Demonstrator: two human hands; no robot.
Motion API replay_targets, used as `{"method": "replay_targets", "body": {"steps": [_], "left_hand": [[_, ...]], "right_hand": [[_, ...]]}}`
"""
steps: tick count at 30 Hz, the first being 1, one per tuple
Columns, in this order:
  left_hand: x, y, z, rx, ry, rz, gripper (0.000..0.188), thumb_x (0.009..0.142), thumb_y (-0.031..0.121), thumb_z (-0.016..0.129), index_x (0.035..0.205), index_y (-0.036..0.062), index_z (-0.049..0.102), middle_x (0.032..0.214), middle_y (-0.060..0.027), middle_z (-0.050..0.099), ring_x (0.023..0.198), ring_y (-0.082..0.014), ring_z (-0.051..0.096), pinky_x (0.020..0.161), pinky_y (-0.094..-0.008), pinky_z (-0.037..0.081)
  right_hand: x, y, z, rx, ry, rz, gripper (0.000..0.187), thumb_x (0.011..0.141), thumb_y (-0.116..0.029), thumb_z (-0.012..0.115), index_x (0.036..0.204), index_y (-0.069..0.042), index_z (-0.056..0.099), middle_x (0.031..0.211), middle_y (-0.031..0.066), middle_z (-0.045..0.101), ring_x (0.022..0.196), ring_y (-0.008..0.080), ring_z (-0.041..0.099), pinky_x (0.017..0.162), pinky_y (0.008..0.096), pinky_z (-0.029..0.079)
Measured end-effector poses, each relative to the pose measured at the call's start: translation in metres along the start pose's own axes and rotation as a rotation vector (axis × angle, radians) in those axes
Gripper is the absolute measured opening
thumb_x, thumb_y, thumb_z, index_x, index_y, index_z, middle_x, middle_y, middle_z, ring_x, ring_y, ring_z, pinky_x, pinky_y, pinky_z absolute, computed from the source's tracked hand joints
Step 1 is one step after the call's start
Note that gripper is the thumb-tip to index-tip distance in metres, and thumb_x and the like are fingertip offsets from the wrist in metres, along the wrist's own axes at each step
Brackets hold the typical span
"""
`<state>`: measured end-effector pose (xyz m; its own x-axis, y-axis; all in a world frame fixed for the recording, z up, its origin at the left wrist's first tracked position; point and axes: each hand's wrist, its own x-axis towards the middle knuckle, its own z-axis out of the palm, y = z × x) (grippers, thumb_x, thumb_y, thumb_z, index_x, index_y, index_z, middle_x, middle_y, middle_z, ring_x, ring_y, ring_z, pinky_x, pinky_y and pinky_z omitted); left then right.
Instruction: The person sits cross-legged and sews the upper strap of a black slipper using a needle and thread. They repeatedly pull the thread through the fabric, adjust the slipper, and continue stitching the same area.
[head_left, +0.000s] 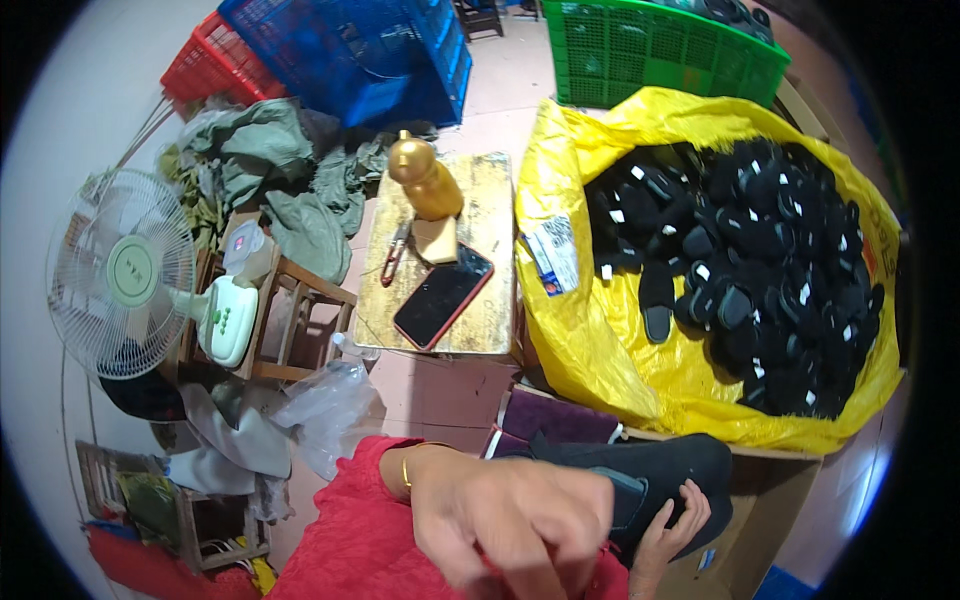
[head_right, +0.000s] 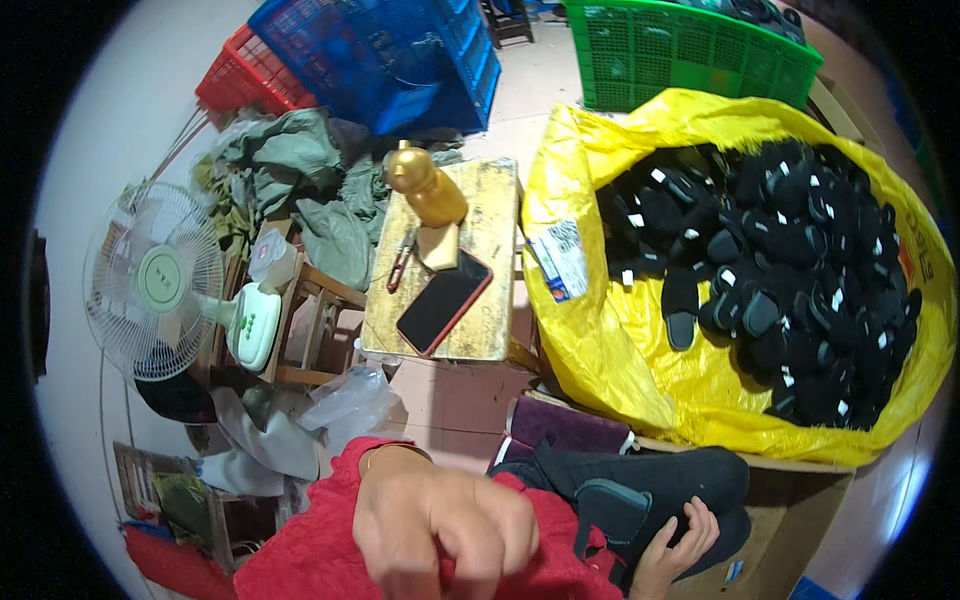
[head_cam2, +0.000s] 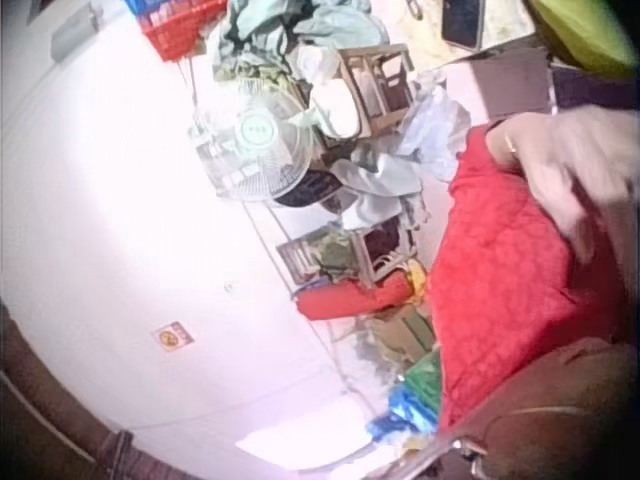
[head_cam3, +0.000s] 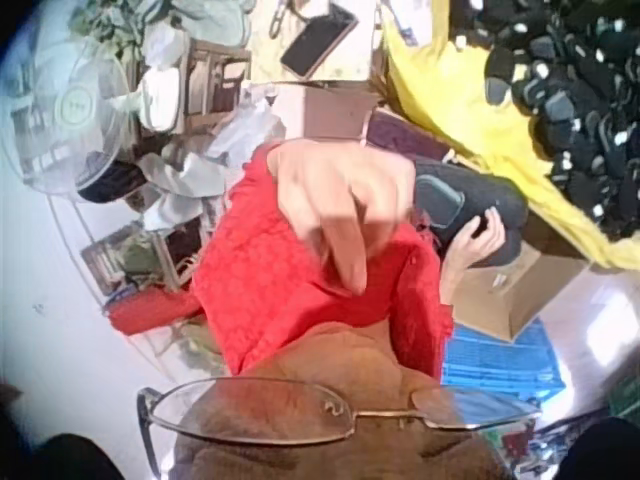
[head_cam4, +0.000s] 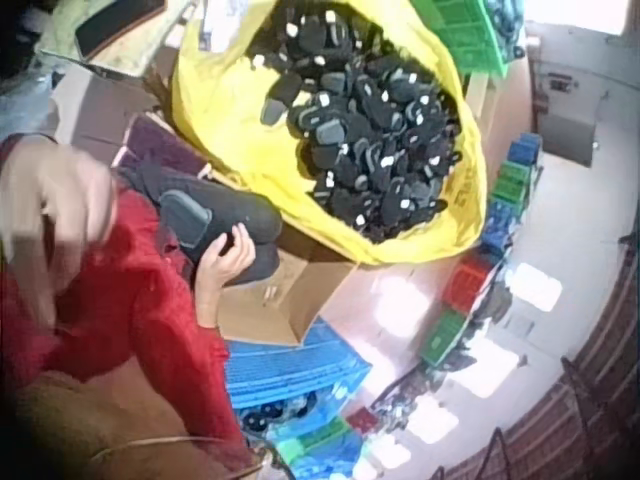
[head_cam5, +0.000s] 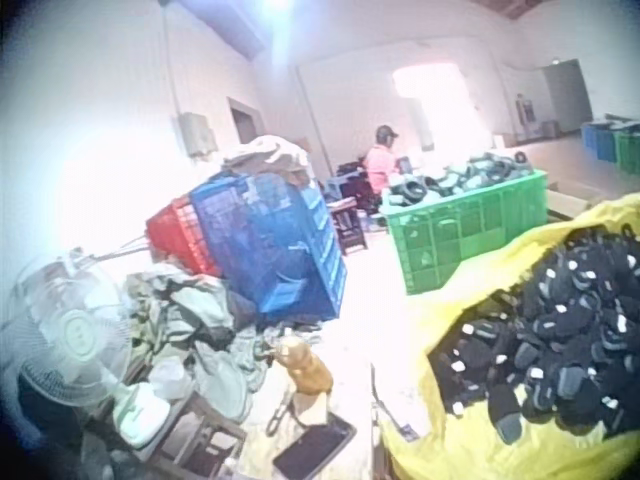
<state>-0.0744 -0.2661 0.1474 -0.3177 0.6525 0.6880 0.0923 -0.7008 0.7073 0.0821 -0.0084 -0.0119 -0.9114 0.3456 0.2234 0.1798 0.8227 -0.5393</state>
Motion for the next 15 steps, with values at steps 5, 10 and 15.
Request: {"method": "replay_targets", "body": {"steps": [5, 10, 15], "left_hand": [[-0.008, 0.003, -0.013, 0.081, -0.238, 0.182, 0.024, 0.092, 0.025, 0.058, 0.089, 0.0026, 0.064, 0.087, -0.0110, 0.062, 0.078, -0.0258, 0.053, 0.068, -0.0382, 0.042], [-0.078, 0.014, -0.086, 1.209, 0.573, -0.502, 0.008, 0.077, 0.011, 0.068, 0.078, 0.0039, 0.065, 0.073, -0.0070, 0.061, 0.069, -0.0251, 0.058, 0.063, -0.0328, 0.045], [-0.151, 0.020, -0.179, 2.204, 0.568, -0.676, 0.005, 0.075, 0.010, 0.065, 0.079, 0.0071, 0.066, 0.076, -0.0066, 0.061, 0.084, -0.0238, 0.057, 0.073, -0.0352, 0.046]], "right_hand": [[0.012, -0.005, 0.005, 0.030, -0.024, -0.098, 0.022, 0.085, 0.000, 0.051, 0.107, 0.002, 0.053, 0.117, 0.0170, 0.054, 0.112, 0.0321, 0.048, 0.099, 0.0412, 0.036], [0.009, -0.001, -0.003, 0.017, -0.025, -0.034, 0.022, 0.084, 0.004, 0.050, 0.106, 0.002, 0.053, 0.113, 0.0164, 0.054, 0.109, 0.0303, 0.049, 0.097, 0.0394, 0.038], [0.007, 0.000, 0.006, 0.092, -0.068, -0.027, 0.021, 0.083, 0.005, 0.051, 0.104, 0.001, 0.054, 0.110, 0.0154, 0.055, 0.106, 0.0300, 0.051, 0.095, 0.0385, 0.039]]}}
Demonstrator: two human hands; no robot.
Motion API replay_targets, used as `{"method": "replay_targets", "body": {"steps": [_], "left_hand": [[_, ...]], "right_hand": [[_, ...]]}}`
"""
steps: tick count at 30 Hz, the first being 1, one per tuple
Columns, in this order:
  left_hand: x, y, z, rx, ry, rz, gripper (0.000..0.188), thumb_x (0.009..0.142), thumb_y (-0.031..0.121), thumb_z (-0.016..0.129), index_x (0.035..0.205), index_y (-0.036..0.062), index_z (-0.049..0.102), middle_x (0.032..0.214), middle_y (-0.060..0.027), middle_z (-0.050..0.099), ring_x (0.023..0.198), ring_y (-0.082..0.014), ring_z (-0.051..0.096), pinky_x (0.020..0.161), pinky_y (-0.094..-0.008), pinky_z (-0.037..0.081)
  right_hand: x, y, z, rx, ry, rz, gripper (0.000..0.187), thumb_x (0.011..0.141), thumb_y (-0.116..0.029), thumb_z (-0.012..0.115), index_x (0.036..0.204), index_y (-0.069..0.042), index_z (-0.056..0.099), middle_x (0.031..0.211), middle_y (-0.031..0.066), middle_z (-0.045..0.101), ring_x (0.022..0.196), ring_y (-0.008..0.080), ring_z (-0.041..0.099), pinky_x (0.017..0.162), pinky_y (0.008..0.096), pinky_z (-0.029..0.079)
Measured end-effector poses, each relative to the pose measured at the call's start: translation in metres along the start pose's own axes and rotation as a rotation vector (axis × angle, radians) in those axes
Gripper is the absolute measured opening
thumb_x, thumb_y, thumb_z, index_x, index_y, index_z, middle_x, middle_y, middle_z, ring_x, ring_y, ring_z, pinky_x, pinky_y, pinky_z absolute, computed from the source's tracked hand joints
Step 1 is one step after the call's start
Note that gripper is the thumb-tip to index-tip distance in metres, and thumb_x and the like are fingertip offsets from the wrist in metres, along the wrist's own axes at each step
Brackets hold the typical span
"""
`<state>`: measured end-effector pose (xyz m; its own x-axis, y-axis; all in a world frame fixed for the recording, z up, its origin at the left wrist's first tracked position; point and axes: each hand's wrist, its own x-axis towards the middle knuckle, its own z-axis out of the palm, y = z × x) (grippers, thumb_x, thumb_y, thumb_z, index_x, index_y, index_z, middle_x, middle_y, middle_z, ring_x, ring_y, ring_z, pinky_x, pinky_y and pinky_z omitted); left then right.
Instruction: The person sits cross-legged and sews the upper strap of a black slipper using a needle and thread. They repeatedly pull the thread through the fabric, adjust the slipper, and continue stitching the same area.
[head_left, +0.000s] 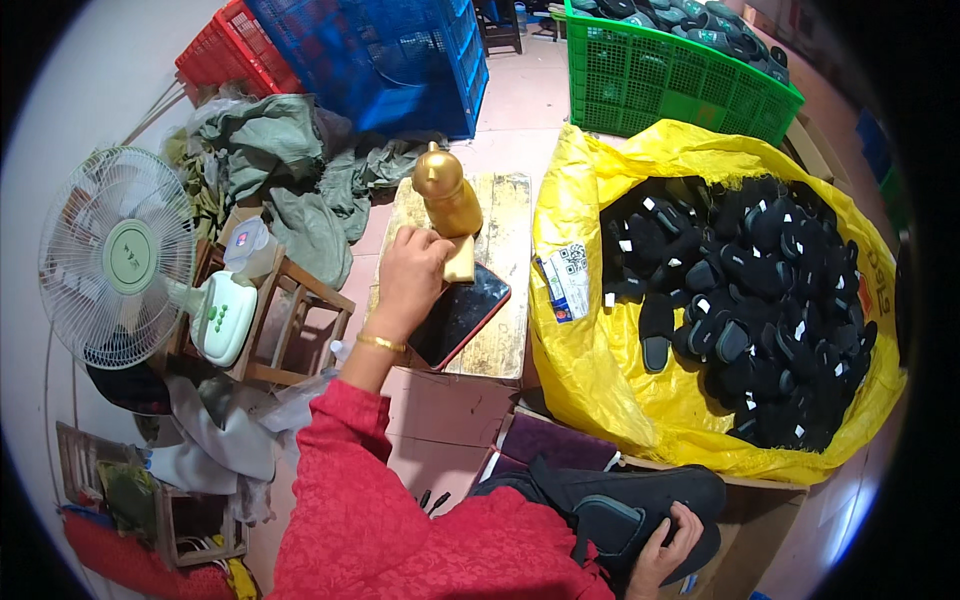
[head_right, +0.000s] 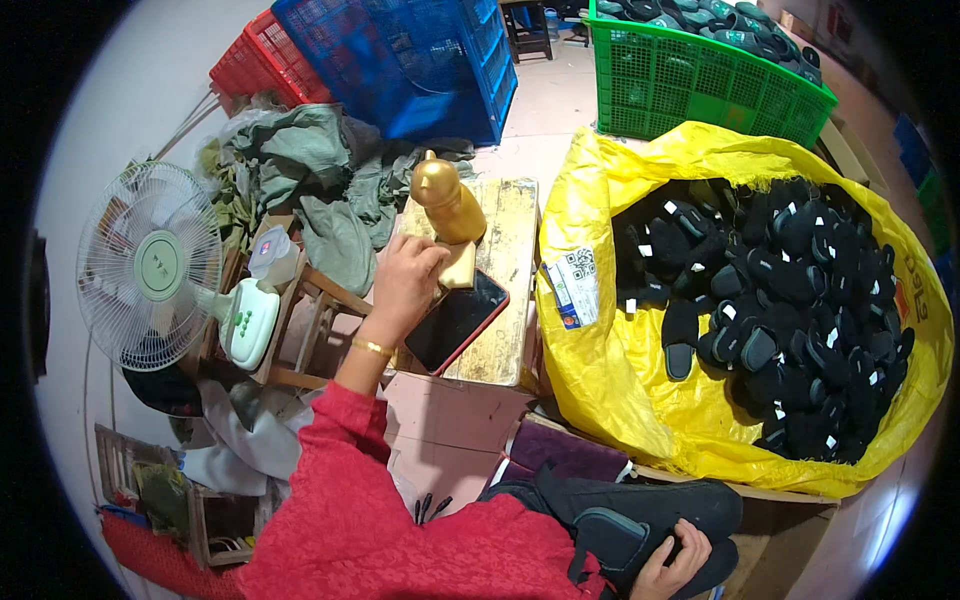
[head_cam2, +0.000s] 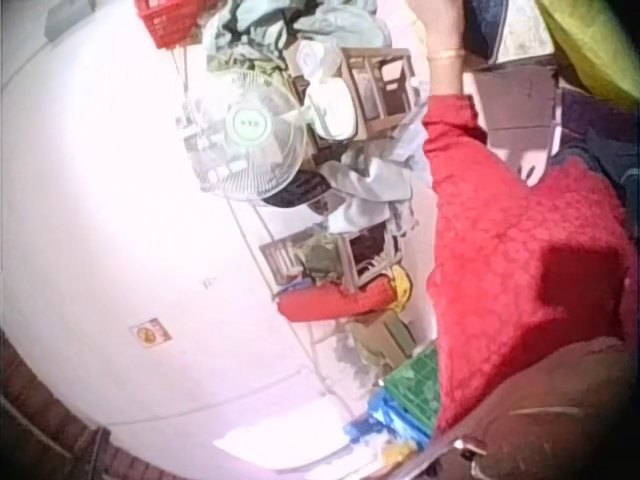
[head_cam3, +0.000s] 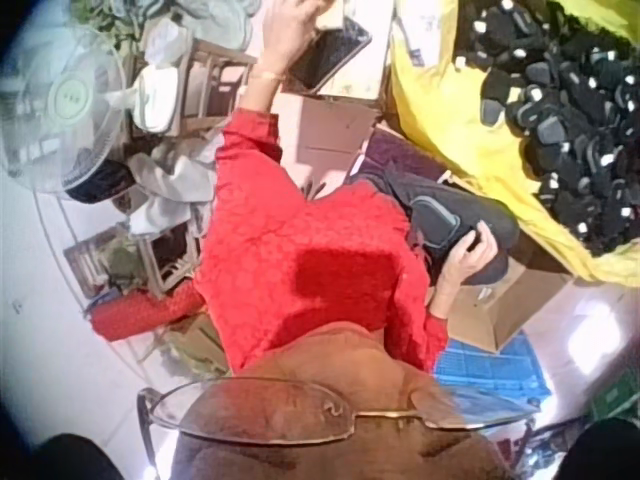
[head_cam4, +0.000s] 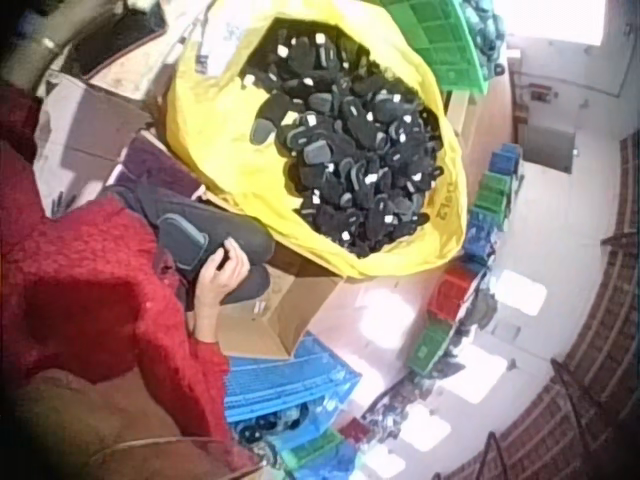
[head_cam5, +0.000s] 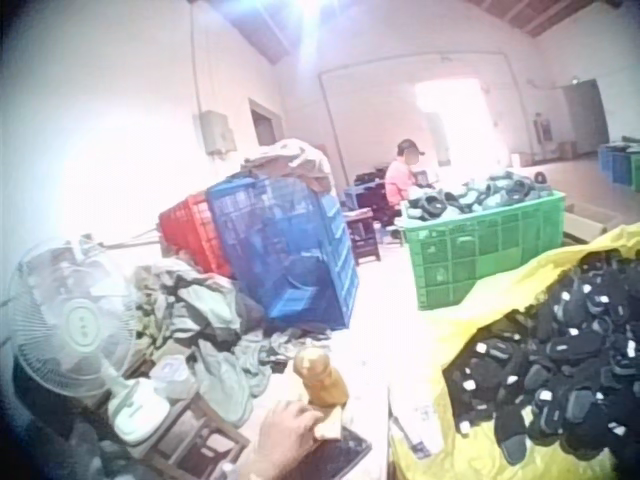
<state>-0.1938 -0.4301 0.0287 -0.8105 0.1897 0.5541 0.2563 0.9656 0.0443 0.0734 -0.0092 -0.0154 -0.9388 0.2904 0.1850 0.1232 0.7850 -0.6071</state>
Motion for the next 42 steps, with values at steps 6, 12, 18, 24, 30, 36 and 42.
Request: {"method": "replay_targets", "body": {"steps": [6, 12, 18, 24, 30, 36, 42], "left_hand": [[0.013, -0.027, 0.031, 0.374, -0.433, 0.231, 0.006, 0.075, 0.009, 0.057, 0.073, 0.0096, 0.062, 0.076, -0.0060, 0.063, 0.084, -0.0240, 0.059, 0.071, -0.0356, 0.046], [0.024, -0.022, 0.031, 0.334, -0.537, 0.329, 0.005, 0.073, 0.008, 0.058, 0.070, 0.0093, 0.062, 0.072, -0.0076, 0.064, 0.076, -0.0253, 0.063, 0.070, -0.0352, 0.048], [0.038, -0.022, 0.019, 0.446, -0.743, 0.383, 0.004, 0.068, 0.010, 0.064, 0.065, 0.0090, 0.067, 0.070, -0.0091, 0.066, 0.070, -0.0260, 0.066, 0.061, -0.0372, 0.049], [0.039, -0.020, -0.021, 0.350, -0.656, 0.235, 0.031, 0.069, 0.005, 0.060, 0.099, 0.0099, 0.064, 0.068, -0.0134, 0.062, 0.070, -0.0329, 0.063, 0.063, -0.0426, 0.049], [0.021, 0.125, -0.066, -0.742, -0.730, 0.108, 0.020, 0.082, 0.003, 0.061, 0.102, 0.0016, 0.060, 0.087, -0.0180, 0.064, 0.081, -0.0308, 0.066, 0.072, -0.0369, 0.051], [-0.028, 0.258, -0.056, -1.773, -1.109, 0.101, 0.004, 0.082, 0.005, 0.066, 0.086, 0.0042, 0.068, 0.131, -0.0206, 0.053, 0.136, -0.0331, 0.032, 0.111, -0.0479, 0.017], [-0.044, 0.329, -0.031, -1.993, -1.453, 0.053, 0.007, 0.083, 0.006, 0.066, 0.090, 0.0036, 0.069, 0.121, -0.0161, 0.060, 0.123, -0.0261, 0.047, 0.106, -0.0414, 0.031]], "right_hand": [[0.012, -0.010, 0.005, -0.005, 0.014, 0.001, 0.020, 0.083, 0.004, 0.051, 0.102, 0.001, 0.055, 0.107, 0.0150, 0.056, 0.105, 0.0299, 0.051, 0.094, 0.0381, 0.040], [0.016, -0.008, 0.004, -0.016, -0.010, 0.033, 0.019, 0.083, 0.005, 0.050, 0.100, 0.002, 0.056, 0.105, 0.0147, 0.056, 0.104, 0.0297, 0.051, 0.093, 0.0377, 0.040], [0.013, -0.009, 0.008, 0.063, -0.008, 0.045, 0.020, 0.083, 0.005, 0.050, 0.101, 0.002, 0.056, 0.104, 0.0147, 0.056, 0.103, 0.0304, 0.051, 0.093, 0.0386, 0.040], [0.012, -0.014, 0.009, 0.104, 0.007, 0.036, 0.020, 0.081, 0.004, 0.052, 0.100, 0.002, 0.057, 0.101, 0.0140, 0.059, 0.101, 0.0321, 0.050, 0.092, 0.0416, 0.039], [0.019, -0.048, -0.004, 0.315, 0.048, 0.050, 0.026, 0.077, 0.003, 0.059, 0.102, -0.001, 0.063, 0.100, 0.0128, 0.062, 0.096, 0.0278, 0.057, 0.084, 0.0358, 0.047], [0.016, -0.077, -0.015, 0.985, -0.147, 0.156, 0.036, 0.079, 0.005, 0.065, 0.114, 0.001, 0.058, 0.096, 0.0065, 0.059, 0.075, 0.0080, 0.052, 0.064, 0.0206, 0.043], [-0.018, -0.051, -0.043, 1.320, 0.126, 0.426, 0.011, 0.092, -0.005, 0.056, 0.101, 0.001, 0.058, 0.083, 0.0067, 0.066, 0.073, 0.0071, 0.058, 0.068, 0.0196, 0.045]]}}
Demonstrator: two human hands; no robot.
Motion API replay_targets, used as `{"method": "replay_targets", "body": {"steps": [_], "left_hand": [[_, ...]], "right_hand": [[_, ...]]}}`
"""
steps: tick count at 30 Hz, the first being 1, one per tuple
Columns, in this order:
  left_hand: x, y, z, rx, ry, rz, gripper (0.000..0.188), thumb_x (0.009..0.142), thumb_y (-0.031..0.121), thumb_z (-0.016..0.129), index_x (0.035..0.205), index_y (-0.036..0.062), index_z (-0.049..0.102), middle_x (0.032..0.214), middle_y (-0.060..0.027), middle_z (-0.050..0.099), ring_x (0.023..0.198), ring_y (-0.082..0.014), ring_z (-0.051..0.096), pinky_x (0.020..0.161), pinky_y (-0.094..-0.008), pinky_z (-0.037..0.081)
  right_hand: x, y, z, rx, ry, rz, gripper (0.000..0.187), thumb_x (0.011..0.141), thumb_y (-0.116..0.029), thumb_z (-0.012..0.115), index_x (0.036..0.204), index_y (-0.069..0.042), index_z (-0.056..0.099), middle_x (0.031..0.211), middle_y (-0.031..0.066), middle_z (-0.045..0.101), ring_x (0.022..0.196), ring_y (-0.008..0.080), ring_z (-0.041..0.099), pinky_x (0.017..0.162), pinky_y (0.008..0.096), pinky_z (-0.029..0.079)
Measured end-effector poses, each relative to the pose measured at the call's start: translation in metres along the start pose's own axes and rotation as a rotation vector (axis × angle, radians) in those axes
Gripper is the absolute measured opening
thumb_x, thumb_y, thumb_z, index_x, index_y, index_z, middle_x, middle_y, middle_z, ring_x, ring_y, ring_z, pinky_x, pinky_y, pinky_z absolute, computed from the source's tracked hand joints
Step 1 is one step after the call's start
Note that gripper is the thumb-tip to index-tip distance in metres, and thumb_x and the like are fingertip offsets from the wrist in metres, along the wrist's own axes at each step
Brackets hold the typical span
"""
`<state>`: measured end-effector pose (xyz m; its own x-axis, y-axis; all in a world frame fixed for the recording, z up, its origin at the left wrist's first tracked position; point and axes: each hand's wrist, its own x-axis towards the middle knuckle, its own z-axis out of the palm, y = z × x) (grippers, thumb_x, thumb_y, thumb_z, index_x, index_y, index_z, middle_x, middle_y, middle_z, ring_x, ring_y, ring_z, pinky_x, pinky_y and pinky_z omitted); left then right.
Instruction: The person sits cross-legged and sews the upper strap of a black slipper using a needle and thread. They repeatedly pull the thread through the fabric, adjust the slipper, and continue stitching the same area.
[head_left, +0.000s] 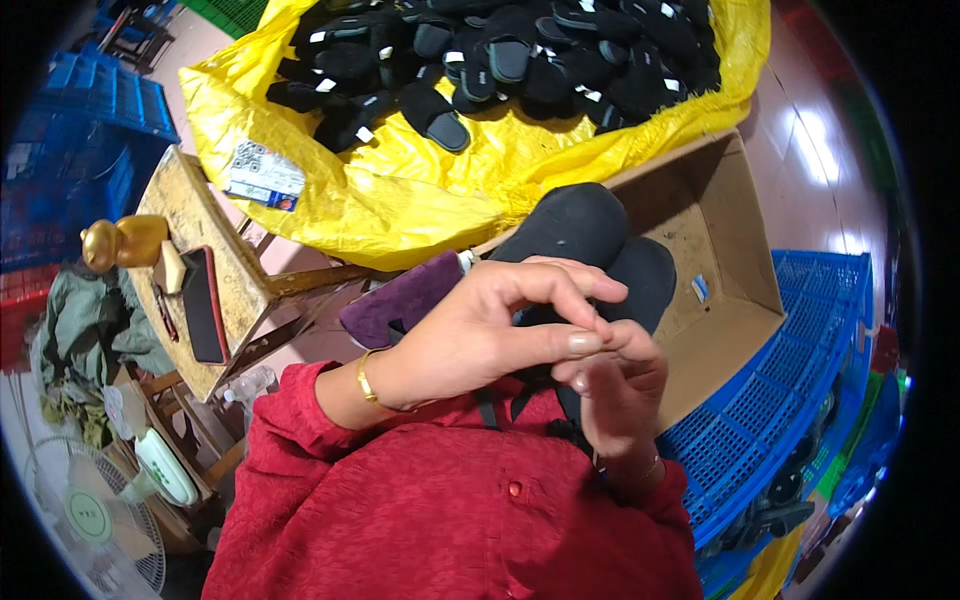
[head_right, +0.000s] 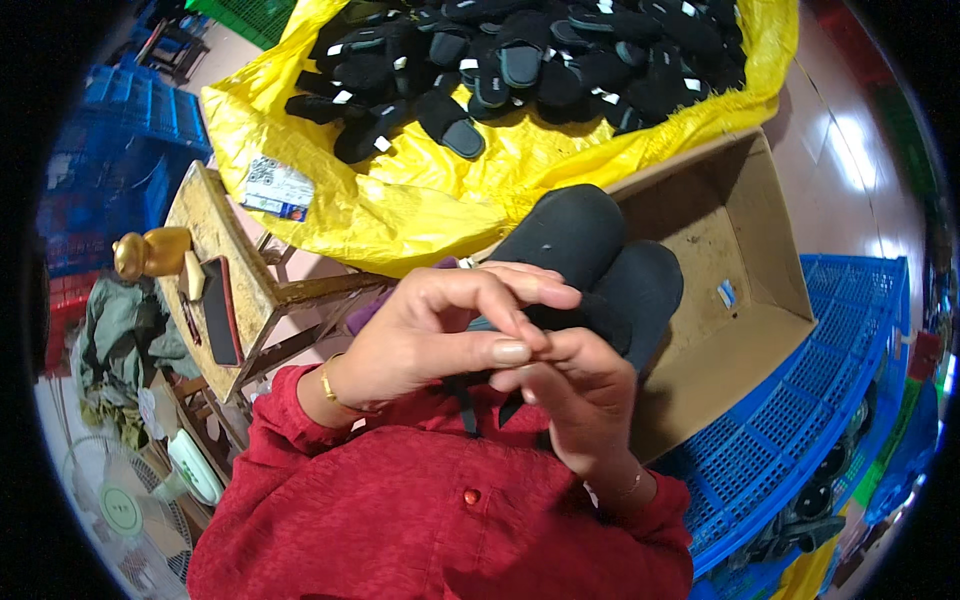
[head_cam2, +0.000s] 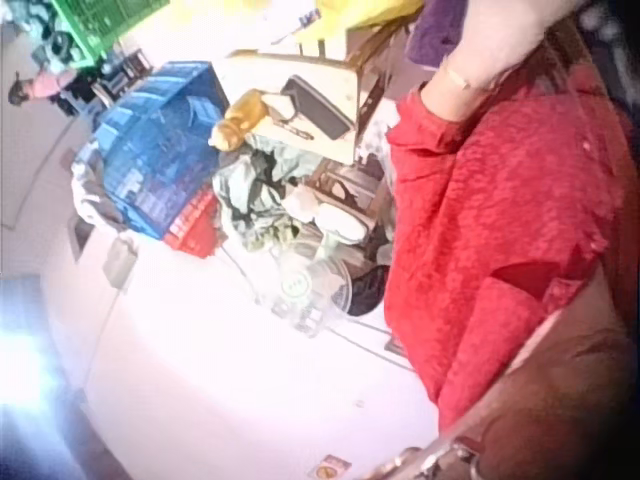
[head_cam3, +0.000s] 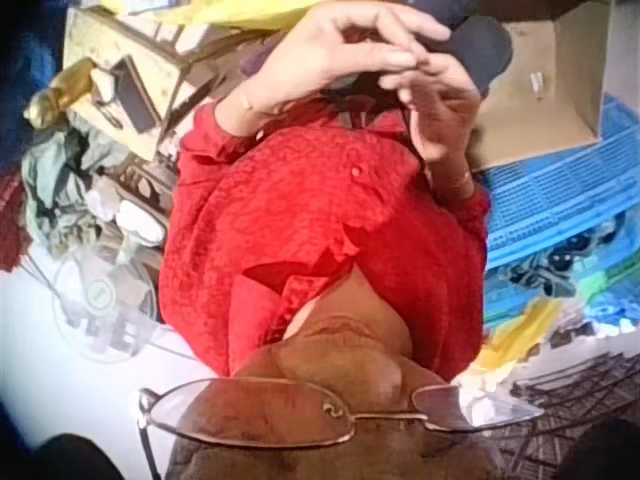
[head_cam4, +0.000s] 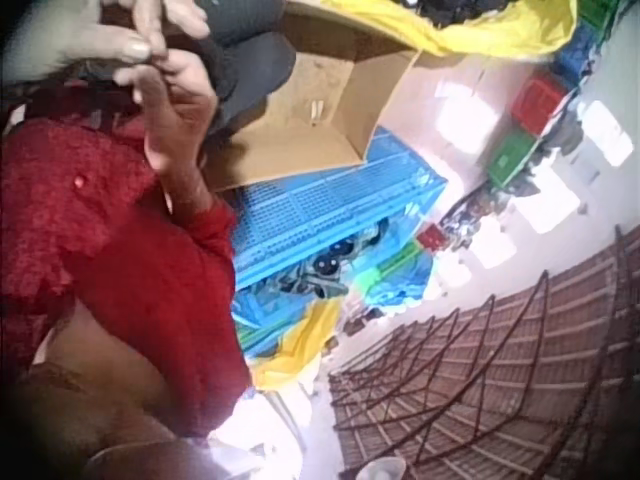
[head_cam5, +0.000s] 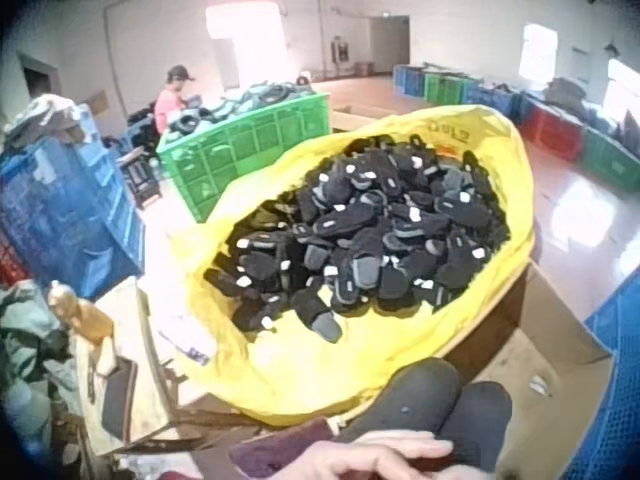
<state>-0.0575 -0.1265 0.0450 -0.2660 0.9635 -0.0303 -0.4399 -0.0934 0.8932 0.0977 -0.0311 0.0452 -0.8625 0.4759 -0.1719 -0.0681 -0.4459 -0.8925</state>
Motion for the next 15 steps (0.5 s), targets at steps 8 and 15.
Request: {"method": "replay_targets", "body": {"steps": [8, 15], "left_hand": [[0.031, -0.057, -0.020, 0.639, 0.070, -0.161, 0.023, 0.088, 0.014, 0.062, 0.106, -0.0010, 0.061, 0.100, -0.0112, 0.065, 0.094, -0.0175, 0.060, 0.085, -0.0291, 0.047], [0.034, -0.068, -0.006, 1.174, -0.100, -0.071, 0.038, 0.081, 0.030, 0.068, 0.107, 0.0016, 0.062, 0.095, -0.0174, 0.064, 0.092, -0.0337, 0.060, 0.080, -0.0389, 0.049]], "right_hand": [[-0.102, -0.096, -0.173, 0.494, 0.720, -0.135, 0.006, 0.094, -0.006, 0.047, 0.089, -0.008, 0.049, 0.064, -0.0033, 0.040, 0.045, 0.0037, 0.032, 0.038, 0.0193, 0.027], [-0.301, -0.259, -0.322, -0.635, 1.512, -0.885, 0.011, 0.090, -0.004, 0.049, 0.079, -0.005, 0.047, 0.064, 0.0011, 0.032, 0.055, 0.0108, 0.032, 0.048, 0.0245, 0.028]]}}
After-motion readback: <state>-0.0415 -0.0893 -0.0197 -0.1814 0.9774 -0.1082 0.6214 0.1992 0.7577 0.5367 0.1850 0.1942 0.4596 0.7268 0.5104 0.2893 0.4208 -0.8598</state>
